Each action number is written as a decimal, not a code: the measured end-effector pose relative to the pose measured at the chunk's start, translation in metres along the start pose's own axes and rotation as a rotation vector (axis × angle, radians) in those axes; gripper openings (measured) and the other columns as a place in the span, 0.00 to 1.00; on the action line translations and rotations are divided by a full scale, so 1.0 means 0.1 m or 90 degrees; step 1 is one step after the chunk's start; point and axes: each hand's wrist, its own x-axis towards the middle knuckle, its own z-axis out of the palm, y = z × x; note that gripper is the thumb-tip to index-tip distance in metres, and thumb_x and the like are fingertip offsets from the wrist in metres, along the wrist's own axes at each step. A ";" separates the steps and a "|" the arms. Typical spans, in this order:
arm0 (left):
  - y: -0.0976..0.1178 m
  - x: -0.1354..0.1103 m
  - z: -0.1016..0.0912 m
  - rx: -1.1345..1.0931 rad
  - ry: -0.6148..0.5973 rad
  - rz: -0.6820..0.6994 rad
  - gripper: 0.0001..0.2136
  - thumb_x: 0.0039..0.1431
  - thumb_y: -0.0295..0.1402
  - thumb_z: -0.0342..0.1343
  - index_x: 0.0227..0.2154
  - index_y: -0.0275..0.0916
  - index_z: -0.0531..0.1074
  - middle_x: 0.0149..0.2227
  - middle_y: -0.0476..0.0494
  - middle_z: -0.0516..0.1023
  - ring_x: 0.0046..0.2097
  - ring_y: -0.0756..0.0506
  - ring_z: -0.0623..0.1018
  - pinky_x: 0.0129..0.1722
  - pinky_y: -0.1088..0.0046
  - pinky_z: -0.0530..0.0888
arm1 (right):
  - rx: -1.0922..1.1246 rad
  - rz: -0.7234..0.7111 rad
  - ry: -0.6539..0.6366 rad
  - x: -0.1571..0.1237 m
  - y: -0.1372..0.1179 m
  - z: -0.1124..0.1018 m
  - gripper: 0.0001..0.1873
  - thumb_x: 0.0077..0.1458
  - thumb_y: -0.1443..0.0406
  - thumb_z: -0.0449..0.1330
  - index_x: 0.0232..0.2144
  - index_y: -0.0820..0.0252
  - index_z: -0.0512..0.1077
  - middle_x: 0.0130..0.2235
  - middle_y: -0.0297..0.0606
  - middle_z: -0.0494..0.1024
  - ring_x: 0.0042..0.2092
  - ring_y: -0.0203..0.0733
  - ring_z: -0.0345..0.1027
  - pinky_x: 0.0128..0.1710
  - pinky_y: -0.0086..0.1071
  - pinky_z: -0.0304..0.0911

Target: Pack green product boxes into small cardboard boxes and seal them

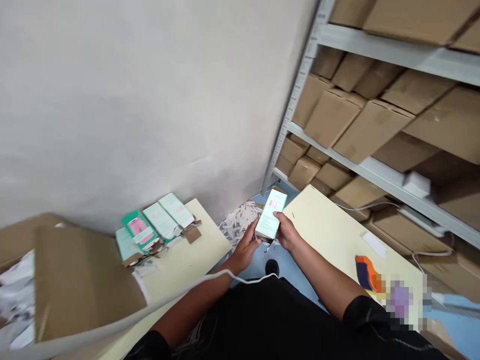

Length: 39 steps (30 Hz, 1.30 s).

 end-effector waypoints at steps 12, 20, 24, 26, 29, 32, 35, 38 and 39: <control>-0.70 1.43 1.73 -0.033 -0.150 -0.137 0.21 0.47 0.37 0.71 0.41 0.41 0.67 0.68 0.38 0.62 0.55 0.40 0.76 0.44 0.67 0.76 | 0.101 -0.130 -0.017 0.13 -0.75 -2.38 0.30 0.45 0.53 0.61 0.51 0.59 0.74 0.44 0.46 0.85 0.49 0.61 0.78 0.52 0.53 0.70; -0.96 2.36 2.81 -0.121 -0.240 -0.375 0.33 0.45 0.31 0.70 0.56 0.42 0.67 0.45 0.43 0.78 0.40 0.46 0.79 0.40 0.68 0.76 | 0.074 -0.050 -0.094 0.45 -1.26 -3.64 0.35 0.35 0.56 0.54 0.47 0.63 0.77 0.41 0.47 0.85 0.46 0.61 0.78 0.50 0.53 0.68; -1.10 2.62 3.07 -0.110 -0.256 -0.402 0.36 0.43 0.26 0.66 0.59 0.44 0.67 0.43 0.45 0.81 0.38 0.44 0.80 0.40 0.67 0.76 | 0.113 -0.049 -0.134 0.57 -1.35 -3.91 0.36 0.28 0.61 0.54 0.45 0.64 0.78 0.40 0.47 0.85 0.45 0.63 0.78 0.48 0.52 0.70; -1.18 2.70 3.12 -0.090 -0.287 -0.406 0.35 0.41 0.24 0.65 0.58 0.42 0.69 0.42 0.43 0.82 0.39 0.42 0.81 0.40 0.66 0.76 | 0.126 -0.034 -0.167 0.62 -1.36 -3.99 0.34 0.27 0.62 0.54 0.42 0.63 0.78 0.40 0.46 0.85 0.45 0.63 0.77 0.47 0.51 0.70; -1.30 2.79 3.12 -0.063 -0.328 -0.400 0.30 0.40 0.24 0.66 0.52 0.36 0.75 0.41 0.39 0.84 0.41 0.38 0.82 0.42 0.62 0.76 | 0.118 -0.037 -0.160 0.71 -1.36 -4.09 0.31 0.27 0.62 0.54 0.38 0.62 0.79 0.39 0.45 0.84 0.45 0.62 0.77 0.47 0.49 0.70; -1.42 2.87 3.12 -0.016 -0.335 -0.384 0.26 0.39 0.26 0.70 0.47 0.34 0.79 0.42 0.37 0.85 0.44 0.36 0.82 0.47 0.58 0.77 | 0.035 -0.090 -0.062 0.78 -1.35 -4.15 0.25 0.31 0.62 0.55 0.36 0.60 0.79 0.41 0.41 0.83 0.47 0.58 0.75 0.48 0.45 0.70; -1.55 2.98 3.10 0.031 -0.293 -0.344 0.28 0.40 0.29 0.73 0.48 0.35 0.79 0.45 0.36 0.84 0.48 0.34 0.82 0.53 0.53 0.76 | -0.093 -0.160 0.046 0.82 -1.27 -4.18 0.27 0.37 0.63 0.59 0.45 0.54 0.78 0.50 0.38 0.81 0.53 0.55 0.71 0.52 0.44 0.68; -1.72 3.14 3.01 0.085 -0.272 -0.302 0.30 0.39 0.32 0.75 0.49 0.36 0.77 0.46 0.36 0.84 0.49 0.33 0.81 0.55 0.50 0.75 | -0.200 -0.198 0.112 0.84 -1.10 -4.18 0.40 0.38 0.65 0.65 0.58 0.49 0.70 0.57 0.37 0.77 0.58 0.53 0.68 0.59 0.46 0.63; -1.79 3.20 2.96 0.107 -0.276 -0.285 0.30 0.38 0.32 0.76 0.49 0.36 0.77 0.46 0.35 0.84 0.49 0.33 0.81 0.54 0.50 0.75 | -0.225 -0.197 0.129 0.85 -1.04 -4.17 0.43 0.38 0.66 0.67 0.60 0.49 0.68 0.57 0.38 0.76 0.59 0.53 0.67 0.60 0.47 0.62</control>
